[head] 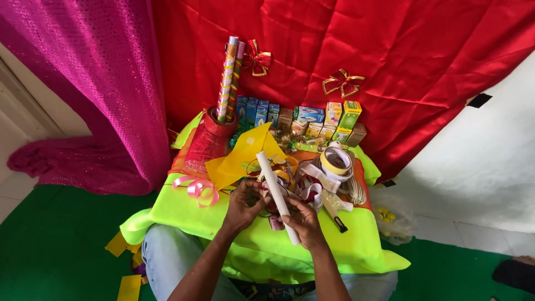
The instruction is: The person wraps a decorative ribbon around a cylindrical object, secures it, and places the finished item into a red container. They then pick up two white cylindrical objects and handle them briefly.
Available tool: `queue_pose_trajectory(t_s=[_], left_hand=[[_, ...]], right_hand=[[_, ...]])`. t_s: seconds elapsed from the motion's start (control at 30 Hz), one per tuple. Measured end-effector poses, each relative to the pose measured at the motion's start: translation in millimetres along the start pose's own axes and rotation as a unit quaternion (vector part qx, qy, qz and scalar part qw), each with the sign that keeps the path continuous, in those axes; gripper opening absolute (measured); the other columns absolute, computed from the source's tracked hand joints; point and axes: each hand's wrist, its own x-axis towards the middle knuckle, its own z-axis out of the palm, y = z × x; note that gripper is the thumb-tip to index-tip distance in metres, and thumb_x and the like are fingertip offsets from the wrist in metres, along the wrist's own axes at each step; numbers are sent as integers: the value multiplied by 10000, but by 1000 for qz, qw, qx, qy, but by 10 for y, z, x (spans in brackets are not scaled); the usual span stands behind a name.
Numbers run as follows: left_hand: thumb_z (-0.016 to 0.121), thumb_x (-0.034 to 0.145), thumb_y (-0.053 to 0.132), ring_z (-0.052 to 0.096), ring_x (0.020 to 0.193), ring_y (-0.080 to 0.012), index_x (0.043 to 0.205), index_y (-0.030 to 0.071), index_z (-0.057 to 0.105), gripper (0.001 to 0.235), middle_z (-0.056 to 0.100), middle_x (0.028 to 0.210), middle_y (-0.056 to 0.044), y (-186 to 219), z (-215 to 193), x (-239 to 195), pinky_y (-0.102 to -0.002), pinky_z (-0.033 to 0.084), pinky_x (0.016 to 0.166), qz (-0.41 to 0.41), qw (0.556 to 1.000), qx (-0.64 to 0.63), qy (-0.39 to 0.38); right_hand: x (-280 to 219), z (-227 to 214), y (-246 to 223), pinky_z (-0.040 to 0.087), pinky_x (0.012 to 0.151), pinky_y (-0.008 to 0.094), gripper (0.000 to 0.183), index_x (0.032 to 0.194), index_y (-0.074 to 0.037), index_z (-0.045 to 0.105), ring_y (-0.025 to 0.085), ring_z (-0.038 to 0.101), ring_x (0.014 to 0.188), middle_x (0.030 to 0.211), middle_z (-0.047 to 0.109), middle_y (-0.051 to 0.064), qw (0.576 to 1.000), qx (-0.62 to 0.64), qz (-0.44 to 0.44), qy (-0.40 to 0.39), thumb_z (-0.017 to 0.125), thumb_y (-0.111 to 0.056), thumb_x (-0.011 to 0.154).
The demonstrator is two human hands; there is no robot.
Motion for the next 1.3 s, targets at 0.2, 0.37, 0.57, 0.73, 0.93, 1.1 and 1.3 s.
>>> queue_pose_trajectory(t_s=[0.2, 0.37, 0.57, 0.73, 0.93, 1.1, 1.3], left_hand=[[694, 969, 14, 712, 771, -166, 1011, 23, 697, 43, 729, 861, -93, -215, -11, 16, -306, 667, 696, 30, 988, -150, -18], [744, 906, -56, 691, 678, -130, 997, -76, 720, 97, 745, 761, -145, -249, 0, 42, -271, 568, 581, -10, 992, -115, 49], [699, 954, -35, 672, 677, -106, 1009, -64, 710, 63, 742, 755, -118, -341, -36, 50, -275, 551, 602, -12, 988, -123, 89], [656, 994, -25, 657, 678, -70, 1023, -62, 693, 60, 730, 736, -104, -304, -54, 48, -250, 533, 608, -14, 986, -123, 115], [696, 961, -34, 630, 675, -121, 999, -92, 688, 70, 705, 724, -145, -298, -17, 33, -302, 520, 601, 2, 992, -104, 69], [765, 900, -54, 697, 712, -117, 953, -60, 733, 61, 774, 749, -158, -167, 38, 30, -301, 559, 620, 11, 994, -110, 14], [816, 862, -32, 659, 787, -109, 922, -31, 784, 68, 756, 732, -125, 21, 31, 23, -336, 550, 675, 5, 995, -86, -40]], right_hand=[[42, -158, 113, 614, 726, 398, 595, 1412, 34, 571, 265, 713, 772, 1109, 750, 272, 998, 69, -11, 4, 747, -116, 865], [106, -262, 224, 634, 597, 335, 569, 1387, 67, 518, 254, 753, 683, 1013, 729, 294, 992, 117, -37, -16, 678, -130, 878], [109, -362, 295, 599, 559, 318, 555, 1400, 79, 495, 245, 723, 618, 964, 717, 297, 984, 164, -51, -42, 642, -115, 901], [108, -438, 403, 567, 549, 298, 541, 1408, 72, 494, 227, 694, 601, 949, 699, 275, 973, 219, -58, -40, 625, -100, 911], [51, -372, 296, 560, 467, 298, 518, 1329, 50, 543, 219, 668, 691, 974, 647, 190, 978, 202, -28, -39, 672, -71, 842], [99, -443, 394, 448, 322, 228, 276, 1072, -28, 552, 206, 615, 603, 1041, 636, 230, 975, 221, -20, -15, 642, 22, 817], [165, -444, 609, 383, 273, 200, 246, 972, -34, 567, 156, 573, 430, 888, 700, 166, 991, 112, -26, 72, 685, 125, 826]])
